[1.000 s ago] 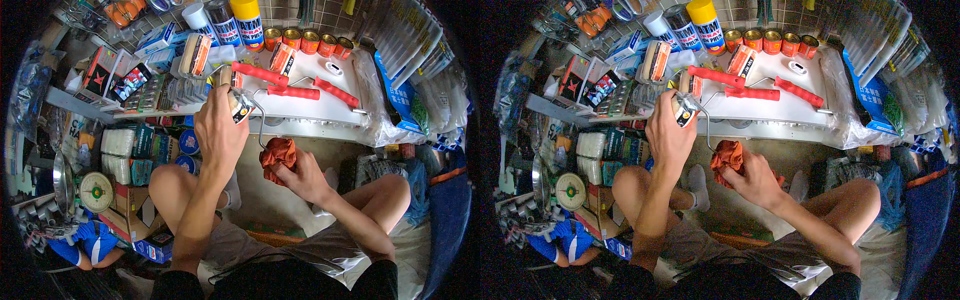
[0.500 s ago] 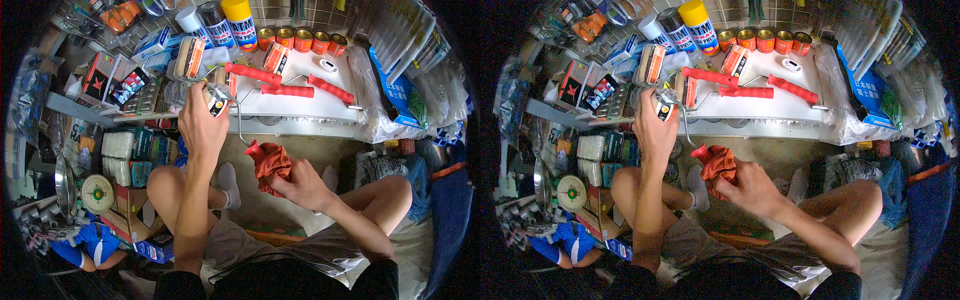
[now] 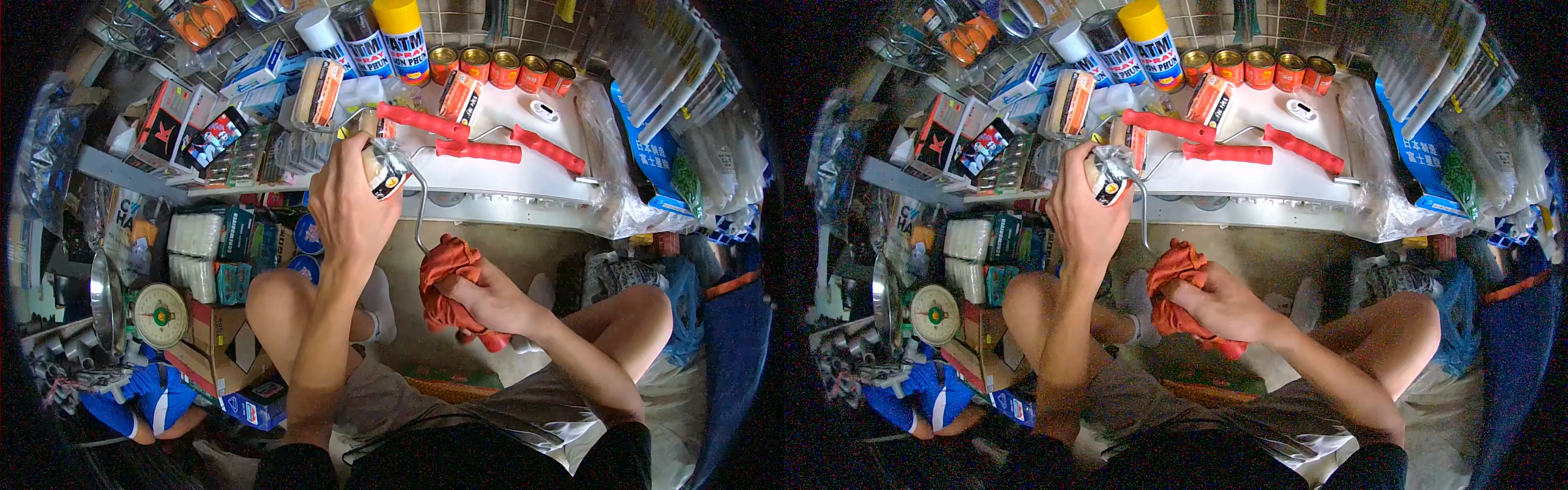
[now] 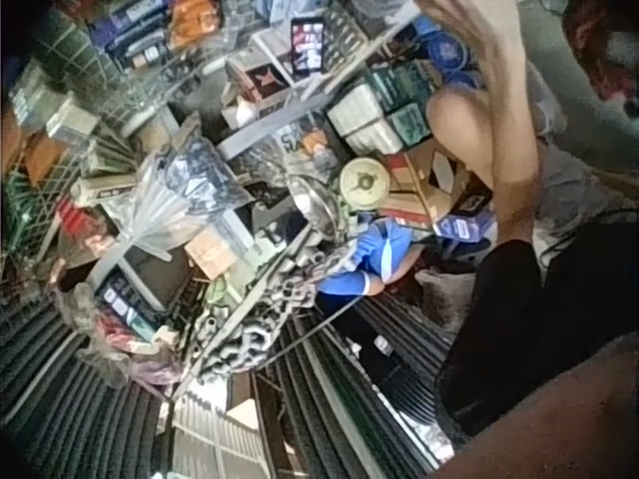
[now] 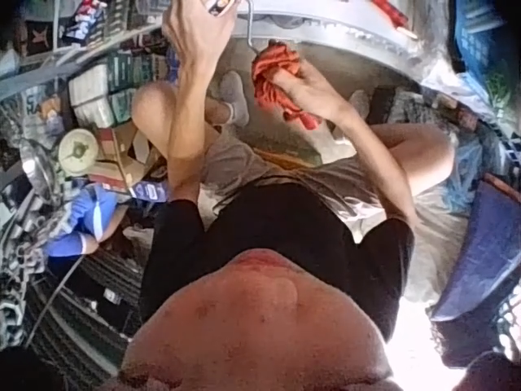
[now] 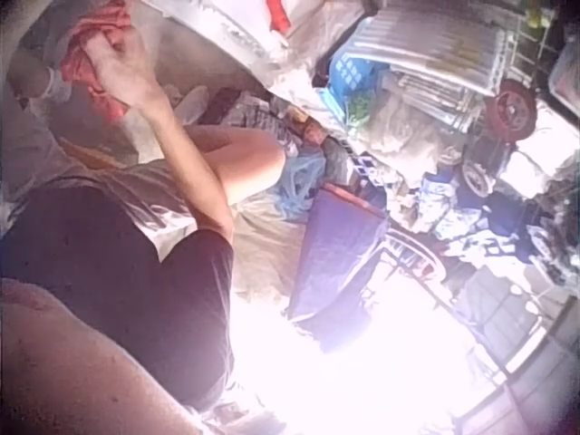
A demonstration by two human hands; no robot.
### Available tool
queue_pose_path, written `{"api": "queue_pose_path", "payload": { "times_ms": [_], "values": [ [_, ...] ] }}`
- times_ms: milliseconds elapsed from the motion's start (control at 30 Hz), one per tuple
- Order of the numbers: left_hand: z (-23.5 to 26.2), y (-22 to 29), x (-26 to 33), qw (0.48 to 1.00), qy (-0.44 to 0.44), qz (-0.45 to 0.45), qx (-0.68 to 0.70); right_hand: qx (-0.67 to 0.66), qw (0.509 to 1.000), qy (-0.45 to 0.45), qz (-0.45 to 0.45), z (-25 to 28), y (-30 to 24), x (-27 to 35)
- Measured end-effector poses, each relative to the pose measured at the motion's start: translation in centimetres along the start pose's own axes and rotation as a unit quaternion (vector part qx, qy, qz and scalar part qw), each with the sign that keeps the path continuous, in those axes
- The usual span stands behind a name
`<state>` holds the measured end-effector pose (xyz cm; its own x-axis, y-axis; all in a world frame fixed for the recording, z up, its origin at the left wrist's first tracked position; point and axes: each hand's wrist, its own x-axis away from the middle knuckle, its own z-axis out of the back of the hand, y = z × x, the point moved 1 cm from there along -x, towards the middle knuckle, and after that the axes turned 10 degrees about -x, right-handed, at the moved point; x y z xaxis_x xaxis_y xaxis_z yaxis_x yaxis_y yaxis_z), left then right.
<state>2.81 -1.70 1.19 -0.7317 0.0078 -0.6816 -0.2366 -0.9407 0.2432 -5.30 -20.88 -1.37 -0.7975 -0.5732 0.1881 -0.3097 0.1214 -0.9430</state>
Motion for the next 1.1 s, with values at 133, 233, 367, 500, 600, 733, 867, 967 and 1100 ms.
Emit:
{"api": "queue_pose_path", "payload": {
  "times_ms": [133,233,367,500,600,733,867,967,1100],
  "values": [
    [-0.5,0.1,0.2,0.997,0.059,0.01,0.041,-0.455,0.848,-0.074,-0.263,0.5,3.8,1.1],
    [-0.4,0.3,0.6,0.993,0.066,0.027,0.099,-0.651,0.658,-0.218,-0.309,0.5,4.8,1.5],
    [-0.6,0.5,0.6,0.99,0.03,0.065,0.123,-0.458,0.842,-0.123,-0.257,-0.4,2.6,1.6],
    [-0.3,1.9,1.4,0.995,-0.067,0.064,0.031,0.196,0.976,0.08,-0.056,2.3,0.9,-0.2],
    [-0.7,2.4,1.8,0.992,-0.09,0.079,0.031,0.484,0.842,0.238,0.017,2.7,0.9,-1.0],
    [-0.5,0.8,0.7,0.997,-0.073,0.011,-0.02,0.363,0.928,0.08,-0.011,1.5,1.8,-0.4],
    [0.0,-0.5,-0.7,0.999,-0.042,0.009,-0.018,-0.123,0.992,-0.005,-0.026,0.0,-0.1,1.0],
    [0.3,-1.6,-1.5,0.999,0.03,0.041,0.012,-0.366,0.894,-0.051,-0.252,-0.3,0.1,2.3],
    [0.4,-1.8,-1.5,0.998,0.031,0.052,-0.004,-0.484,0.812,-0.12,-0.303,-0.2,1.8,3.0]
  ]
}}
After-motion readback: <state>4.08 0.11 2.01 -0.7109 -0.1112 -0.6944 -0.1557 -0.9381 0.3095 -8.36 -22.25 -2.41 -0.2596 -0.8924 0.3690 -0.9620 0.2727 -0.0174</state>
